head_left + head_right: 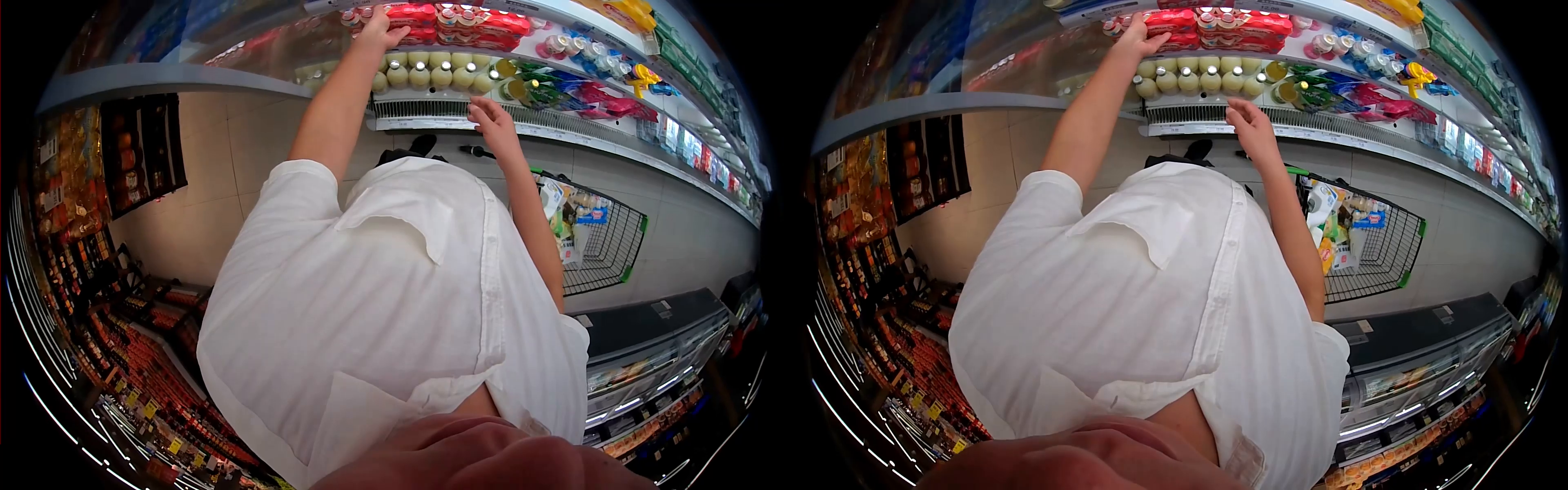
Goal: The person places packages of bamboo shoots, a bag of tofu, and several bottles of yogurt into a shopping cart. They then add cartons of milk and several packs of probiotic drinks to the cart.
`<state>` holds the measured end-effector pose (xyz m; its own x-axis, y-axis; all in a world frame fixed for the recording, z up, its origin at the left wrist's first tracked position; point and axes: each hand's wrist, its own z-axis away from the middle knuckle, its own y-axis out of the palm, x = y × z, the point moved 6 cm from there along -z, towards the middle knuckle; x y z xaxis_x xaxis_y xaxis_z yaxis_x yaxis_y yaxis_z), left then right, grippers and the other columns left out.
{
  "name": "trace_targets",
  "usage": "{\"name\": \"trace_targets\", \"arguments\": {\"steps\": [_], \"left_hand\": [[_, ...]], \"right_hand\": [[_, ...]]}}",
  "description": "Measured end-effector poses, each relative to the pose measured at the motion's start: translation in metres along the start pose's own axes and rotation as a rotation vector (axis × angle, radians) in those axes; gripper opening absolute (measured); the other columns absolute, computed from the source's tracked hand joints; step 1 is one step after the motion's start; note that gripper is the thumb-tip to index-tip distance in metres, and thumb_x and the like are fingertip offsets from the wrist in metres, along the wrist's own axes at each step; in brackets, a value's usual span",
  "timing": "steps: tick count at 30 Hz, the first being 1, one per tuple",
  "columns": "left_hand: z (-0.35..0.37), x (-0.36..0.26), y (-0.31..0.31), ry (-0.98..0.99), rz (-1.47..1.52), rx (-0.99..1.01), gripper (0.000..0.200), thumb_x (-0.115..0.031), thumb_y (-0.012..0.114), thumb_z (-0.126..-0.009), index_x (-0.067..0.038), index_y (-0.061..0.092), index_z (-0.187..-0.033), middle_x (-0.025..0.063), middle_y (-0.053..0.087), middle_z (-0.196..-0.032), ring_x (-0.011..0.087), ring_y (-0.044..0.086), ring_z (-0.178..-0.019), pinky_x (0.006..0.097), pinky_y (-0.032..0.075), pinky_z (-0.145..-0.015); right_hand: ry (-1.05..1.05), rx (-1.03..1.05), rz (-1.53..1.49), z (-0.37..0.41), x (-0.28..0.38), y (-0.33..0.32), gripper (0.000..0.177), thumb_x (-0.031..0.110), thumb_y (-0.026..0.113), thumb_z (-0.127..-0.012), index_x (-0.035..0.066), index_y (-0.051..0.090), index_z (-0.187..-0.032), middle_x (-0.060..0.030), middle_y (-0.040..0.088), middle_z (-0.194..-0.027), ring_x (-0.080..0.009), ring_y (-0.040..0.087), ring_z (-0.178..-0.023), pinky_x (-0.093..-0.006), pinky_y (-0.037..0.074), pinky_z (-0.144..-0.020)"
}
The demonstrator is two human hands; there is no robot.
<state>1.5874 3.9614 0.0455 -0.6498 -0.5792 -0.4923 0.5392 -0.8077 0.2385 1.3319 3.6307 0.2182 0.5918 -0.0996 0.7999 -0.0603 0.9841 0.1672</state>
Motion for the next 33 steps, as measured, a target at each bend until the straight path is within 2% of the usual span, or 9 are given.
{"name": "trace_targets", "arguments": {"steps": [5,10,16,18,22,25,27,31,33], "left_hand": [[-0.004,0.008,0.006,0.085,-0.074,0.135,0.084,-0.073,0.048,-0.11,-0.006,0.043,-0.161,0.0243,0.054,-0.155,0.0458,0.057,-0.143,0.0614,0.048,-0.124],[0.126,0.05,0.046,0.112,-0.041,0.066,0.091,-0.071,0.05,-0.111,-0.004,0.031,-0.169,0.0295,0.044,-0.161,0.0496,0.056,-0.143,0.0596,0.049,-0.122],[0.191,0.153,0.057,-0.047,-0.494,0.189,0.087,-0.067,0.05,-0.113,-0.001,0.034,-0.167,0.0235,0.055,-0.151,0.0394,0.066,-0.132,0.0536,0.056,-0.112],[0.221,0.188,0.067,-0.023,-0.88,0.329,0.074,-0.062,0.054,-0.113,-0.002,0.047,-0.157,0.0185,0.062,-0.144,0.0295,0.07,-0.121,0.0438,0.059,-0.102],[0.293,0.244,0.107,0.433,-1.253,0.642,0.037,-0.032,0.073,-0.108,0.0,0.067,-0.126,0.0081,0.075,-0.109,0.0163,0.072,-0.102,0.0336,0.058,-0.089],[0.357,0.283,0.141,0.569,-1.358,1.03,0.032,-0.028,0.074,-0.105,-0.002,0.068,-0.123,0.0124,0.077,-0.113,0.0238,0.074,-0.101,0.0373,0.06,-0.087],[0.386,0.31,0.155,0.739,-1.46,1.254,0.027,-0.027,0.074,-0.103,-0.006,0.069,-0.118,0.013,0.076,-0.106,0.035,0.073,-0.102,0.0454,0.058,-0.088],[0.391,0.365,0.154,0.868,-1.709,1.595,0.022,-0.027,0.072,-0.102,-0.01,0.07,-0.115,0.0121,0.073,-0.1,0.0359,0.071,-0.099,0.0503,0.053,-0.092],[0.383,0.385,0.141,1.034,-1.934,1.6,0.021,-0.031,0.066,-0.106,-0.011,0.072,-0.104,0.01,0.073,-0.091,0.0323,0.073,-0.095,0.0486,0.05,-0.094]], "right_hand": [[-0.024,-0.083,-0.052,0.022,-0.013,-0.022,0.041,0.027,0.073,-0.109,0.001,0.071,-0.141,-0.0027,0.078,-0.119,-0.0126,0.072,-0.107,-0.0282,0.054,-0.091],[-0.132,-0.387,-0.109,0.071,-0.025,-0.078,0.035,0.023,0.072,-0.11,0.001,0.074,-0.137,-0.0051,0.079,-0.119,-0.0131,0.074,-0.105,-0.0289,0.056,-0.091],[-0.11,-0.772,0.007,0.163,-0.098,-0.15,0.033,0.024,0.072,-0.11,0.0,0.075,-0.132,-0.0044,0.078,-0.111,-0.011,0.072,-0.1,-0.0268,0.056,-0.089],[-0.073,-0.852,0.077,0.196,-0.128,-0.153,0.034,0.026,0.072,-0.11,0.0,0.076,-0.131,-0.0047,0.078,-0.109,-0.0111,0.071,-0.098,-0.0269,0.056,-0.089],[0.02,-0.879,0.093,0.244,-0.174,-0.134,0.034,0.026,0.073,-0.11,-0.001,0.076,-0.129,-0.0047,0.079,-0.109,-0.0113,0.072,-0.097,-0.0287,0.057,-0.087],[0.062,-0.824,0.002,0.259,-0.186,-0.097,0.037,0.031,0.075,-0.107,0.001,0.076,-0.128,-0.0081,0.08,-0.101,-0.0158,0.073,-0.088,-0.0323,0.059,-0.082],[0.139,-0.741,0.326,0.263,-0.179,-0.073,0.041,0.037,0.079,-0.102,0.006,0.076,-0.129,-0.0144,0.079,-0.093,-0.0281,0.076,-0.08,-0.0399,0.061,-0.078],[0.08,-0.83,0.336,0.264,-0.185,-0.075,0.045,0.042,0.08,-0.098,0.011,0.074,-0.131,-0.0206,0.077,-0.092,-0.0423,0.077,-0.083,-0.0497,0.061,-0.078],[0.081,-0.777,0.522,0.261,-0.188,-0.072,0.045,0.043,0.078,-0.098,0.012,0.071,-0.13,-0.0214,0.079,-0.097,-0.0474,0.076,-0.091,-0.0563,0.06,-0.079]]}}
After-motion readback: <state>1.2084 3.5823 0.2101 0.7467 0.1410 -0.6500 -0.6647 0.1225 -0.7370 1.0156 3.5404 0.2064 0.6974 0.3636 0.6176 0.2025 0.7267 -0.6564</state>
